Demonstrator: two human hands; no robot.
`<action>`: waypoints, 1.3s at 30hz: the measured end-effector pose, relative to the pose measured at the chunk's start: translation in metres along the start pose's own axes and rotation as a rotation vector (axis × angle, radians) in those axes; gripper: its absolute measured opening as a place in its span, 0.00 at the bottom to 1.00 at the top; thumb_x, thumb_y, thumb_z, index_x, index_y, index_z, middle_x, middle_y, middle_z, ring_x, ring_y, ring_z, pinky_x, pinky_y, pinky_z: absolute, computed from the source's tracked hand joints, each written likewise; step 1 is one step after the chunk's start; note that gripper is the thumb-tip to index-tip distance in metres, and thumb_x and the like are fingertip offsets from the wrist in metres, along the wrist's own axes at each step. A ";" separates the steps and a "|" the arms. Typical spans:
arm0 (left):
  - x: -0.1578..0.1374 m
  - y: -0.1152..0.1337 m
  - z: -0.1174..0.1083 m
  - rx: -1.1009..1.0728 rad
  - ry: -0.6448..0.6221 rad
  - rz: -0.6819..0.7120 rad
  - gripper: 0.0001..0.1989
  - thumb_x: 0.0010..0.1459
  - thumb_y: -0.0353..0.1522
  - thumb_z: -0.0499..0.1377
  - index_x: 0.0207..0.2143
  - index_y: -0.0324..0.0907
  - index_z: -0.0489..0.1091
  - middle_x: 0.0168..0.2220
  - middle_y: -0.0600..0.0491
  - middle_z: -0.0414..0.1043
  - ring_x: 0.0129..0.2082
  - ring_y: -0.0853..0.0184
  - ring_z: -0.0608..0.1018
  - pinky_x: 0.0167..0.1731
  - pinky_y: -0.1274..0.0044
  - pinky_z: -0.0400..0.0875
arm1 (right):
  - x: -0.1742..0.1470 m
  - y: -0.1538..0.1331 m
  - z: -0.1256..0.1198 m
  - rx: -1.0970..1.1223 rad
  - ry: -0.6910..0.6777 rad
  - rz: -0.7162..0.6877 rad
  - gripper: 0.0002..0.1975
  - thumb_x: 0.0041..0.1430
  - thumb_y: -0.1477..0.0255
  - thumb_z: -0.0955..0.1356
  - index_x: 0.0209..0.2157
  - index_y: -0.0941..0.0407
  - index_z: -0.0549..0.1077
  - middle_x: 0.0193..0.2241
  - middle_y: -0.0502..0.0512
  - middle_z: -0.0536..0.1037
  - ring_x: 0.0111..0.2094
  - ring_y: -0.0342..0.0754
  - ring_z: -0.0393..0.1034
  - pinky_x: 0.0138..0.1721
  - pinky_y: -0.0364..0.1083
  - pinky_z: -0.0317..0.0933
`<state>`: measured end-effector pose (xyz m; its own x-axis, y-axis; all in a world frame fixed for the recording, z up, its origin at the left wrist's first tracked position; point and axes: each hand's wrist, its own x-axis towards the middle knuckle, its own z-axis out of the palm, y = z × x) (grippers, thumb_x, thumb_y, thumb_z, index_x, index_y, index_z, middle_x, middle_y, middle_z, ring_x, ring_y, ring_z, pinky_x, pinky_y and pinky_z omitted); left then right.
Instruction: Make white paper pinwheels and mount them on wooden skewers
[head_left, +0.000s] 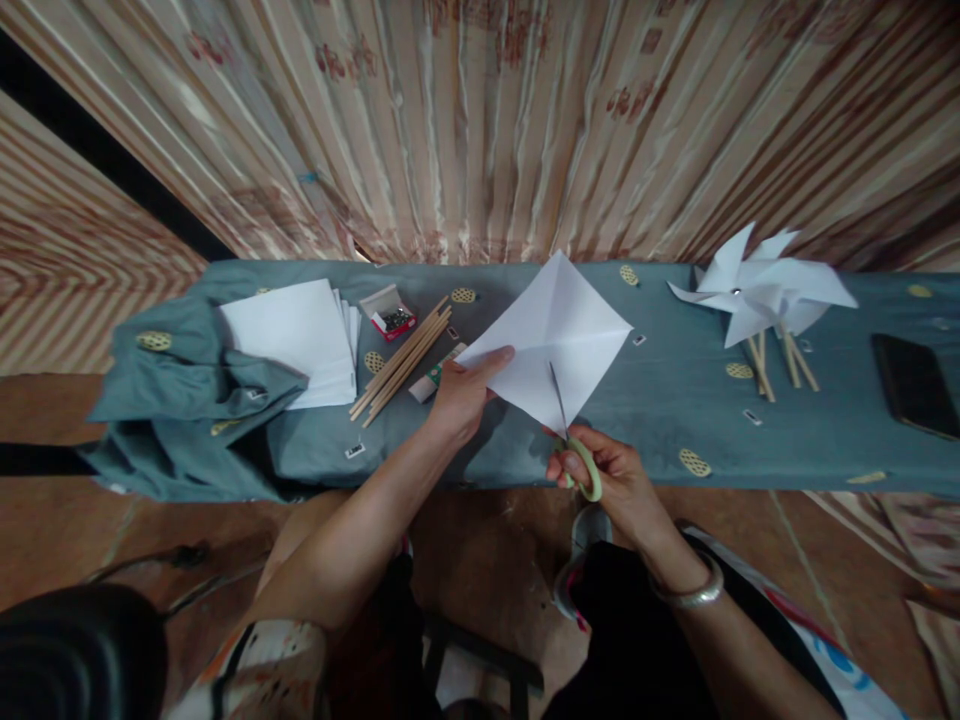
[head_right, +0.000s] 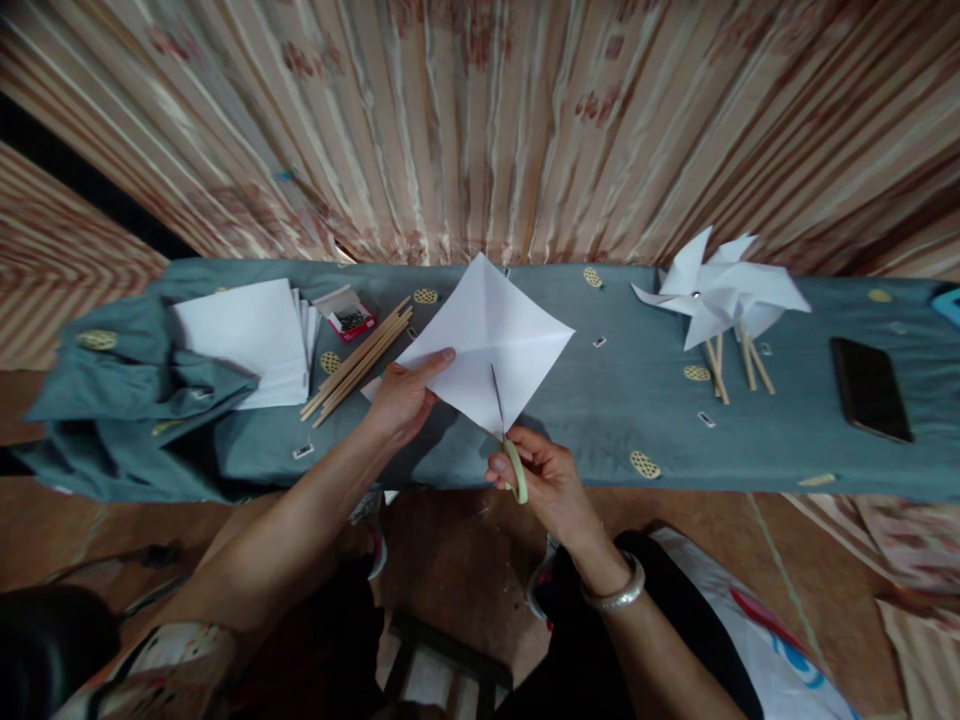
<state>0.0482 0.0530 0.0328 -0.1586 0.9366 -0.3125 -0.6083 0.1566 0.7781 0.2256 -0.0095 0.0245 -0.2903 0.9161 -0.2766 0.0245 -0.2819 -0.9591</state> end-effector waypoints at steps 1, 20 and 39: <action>0.000 0.000 0.000 -0.004 -0.001 0.000 0.16 0.33 0.34 0.73 0.28 0.38 0.76 0.28 0.52 0.78 0.28 0.66 0.77 0.30 0.75 0.73 | 0.000 0.000 0.000 0.005 0.004 0.008 0.22 0.45 0.51 0.75 0.30 0.55 0.75 0.22 0.50 0.77 0.21 0.41 0.68 0.23 0.41 0.65; 0.000 -0.001 -0.001 -0.001 0.023 -0.010 0.20 0.33 0.34 0.74 0.31 0.37 0.77 0.31 0.51 0.79 0.31 0.63 0.79 0.32 0.72 0.74 | 0.000 -0.001 0.000 0.012 0.015 0.021 0.21 0.45 0.52 0.76 0.28 0.55 0.75 0.19 0.49 0.75 0.20 0.41 0.68 0.23 0.41 0.66; 0.002 -0.002 0.002 -0.075 0.028 -0.039 0.17 0.33 0.30 0.73 0.29 0.36 0.76 0.29 0.53 0.79 0.28 0.67 0.78 0.30 0.74 0.76 | -0.004 0.002 0.000 0.022 -0.007 0.008 0.24 0.45 0.52 0.76 0.39 0.55 0.79 0.24 0.51 0.78 0.22 0.41 0.67 0.24 0.40 0.62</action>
<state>0.0503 0.0553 0.0315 -0.1547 0.9208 -0.3580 -0.6707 0.1682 0.7224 0.2272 -0.0139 0.0242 -0.2972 0.9117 -0.2836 0.0054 -0.2954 -0.9554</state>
